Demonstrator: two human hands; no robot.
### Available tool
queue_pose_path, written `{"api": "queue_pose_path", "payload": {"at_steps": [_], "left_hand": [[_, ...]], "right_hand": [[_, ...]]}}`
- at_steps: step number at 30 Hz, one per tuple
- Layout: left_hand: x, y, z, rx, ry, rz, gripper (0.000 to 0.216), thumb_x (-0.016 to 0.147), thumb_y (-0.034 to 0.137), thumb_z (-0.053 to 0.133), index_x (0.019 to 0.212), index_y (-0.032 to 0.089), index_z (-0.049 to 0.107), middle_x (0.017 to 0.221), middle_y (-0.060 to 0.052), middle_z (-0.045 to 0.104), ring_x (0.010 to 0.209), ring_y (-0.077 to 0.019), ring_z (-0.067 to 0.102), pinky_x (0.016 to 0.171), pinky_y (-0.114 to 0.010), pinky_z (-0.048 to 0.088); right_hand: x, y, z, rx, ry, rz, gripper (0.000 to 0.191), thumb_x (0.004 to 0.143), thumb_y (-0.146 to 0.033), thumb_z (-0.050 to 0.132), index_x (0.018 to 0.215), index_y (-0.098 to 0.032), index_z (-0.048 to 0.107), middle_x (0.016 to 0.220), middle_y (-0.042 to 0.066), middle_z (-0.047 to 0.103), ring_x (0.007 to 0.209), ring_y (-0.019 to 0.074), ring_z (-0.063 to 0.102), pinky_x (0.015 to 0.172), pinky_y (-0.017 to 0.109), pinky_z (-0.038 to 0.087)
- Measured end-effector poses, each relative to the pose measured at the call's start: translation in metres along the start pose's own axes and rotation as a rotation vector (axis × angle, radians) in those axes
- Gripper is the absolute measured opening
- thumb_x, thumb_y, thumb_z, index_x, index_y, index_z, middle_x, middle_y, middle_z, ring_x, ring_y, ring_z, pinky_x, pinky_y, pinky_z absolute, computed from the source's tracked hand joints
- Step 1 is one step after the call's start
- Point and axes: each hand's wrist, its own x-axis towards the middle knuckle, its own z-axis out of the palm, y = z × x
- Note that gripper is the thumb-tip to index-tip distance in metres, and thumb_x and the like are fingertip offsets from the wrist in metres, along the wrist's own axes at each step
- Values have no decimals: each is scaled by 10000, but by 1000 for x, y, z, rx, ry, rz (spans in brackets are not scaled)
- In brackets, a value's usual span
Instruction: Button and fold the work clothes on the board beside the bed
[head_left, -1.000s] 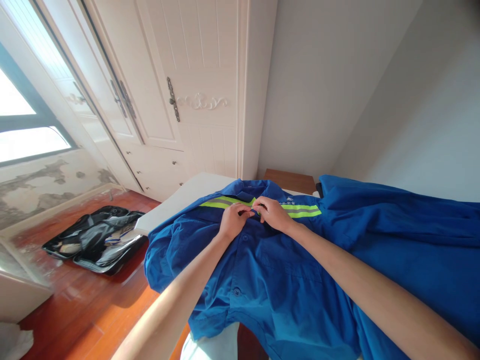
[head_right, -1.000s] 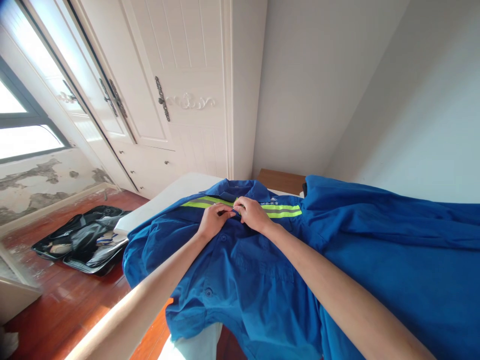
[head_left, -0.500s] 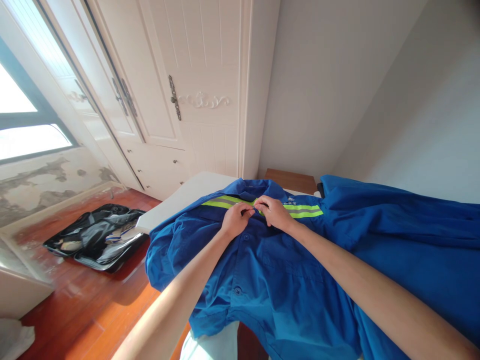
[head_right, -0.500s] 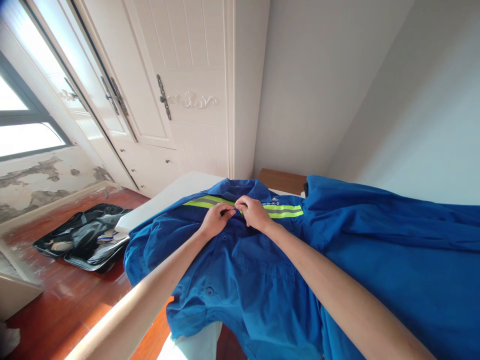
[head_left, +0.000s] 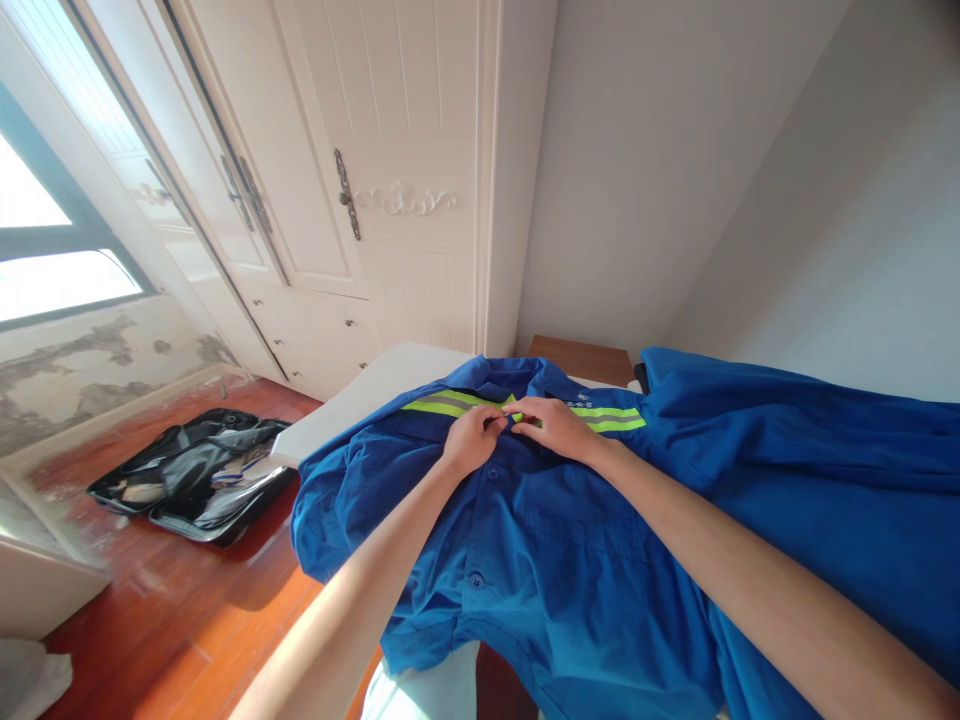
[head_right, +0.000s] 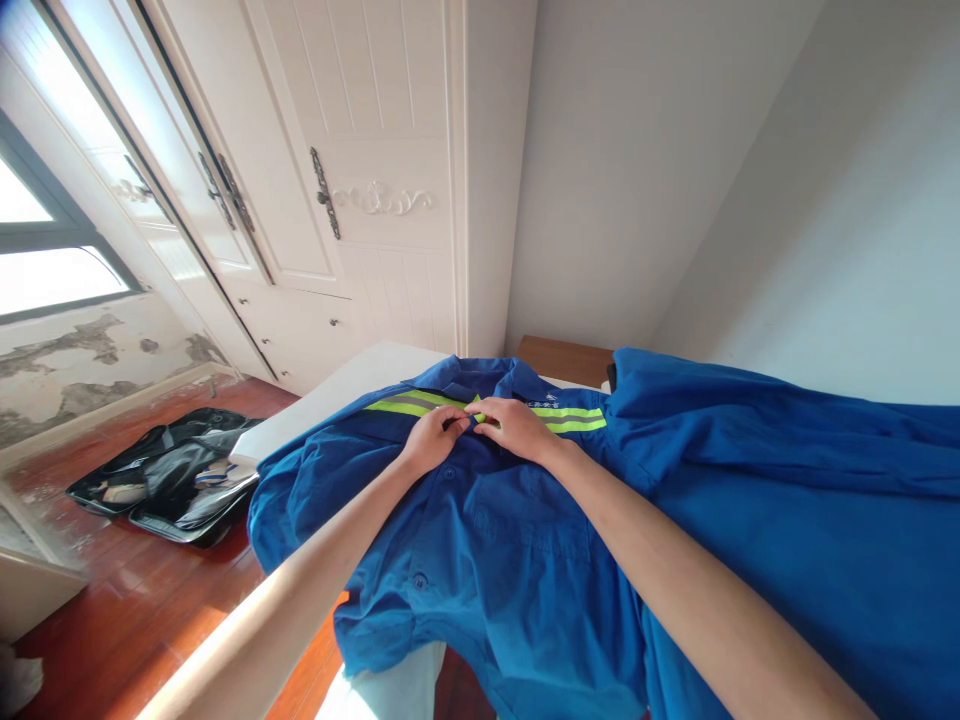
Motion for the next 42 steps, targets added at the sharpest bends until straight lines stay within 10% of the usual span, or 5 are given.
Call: {"api": "queue_pose_path", "payload": {"at_steps": [17,42], "left_hand": [[-1,5,-3,-17,-39,33,114,861,190,560,836,174,670,858,-5,700,788,-143,611,703,-221,441],[-11,17,0,494,-9,225,181,862,199,549,978,180,687,950,-80,683,928,-221,617,863,-316,487]], "right_hand": [[-3,-5,8,-571,2,-286,430,855,-93,474,1275,-43,554,1088,163,691,960,264,659,805,402,531],[-4,8,11,-476,15,-244,424,842,-121,505,1254,-77,594,1082,158,705,953,255,674,840,404,538]]}}
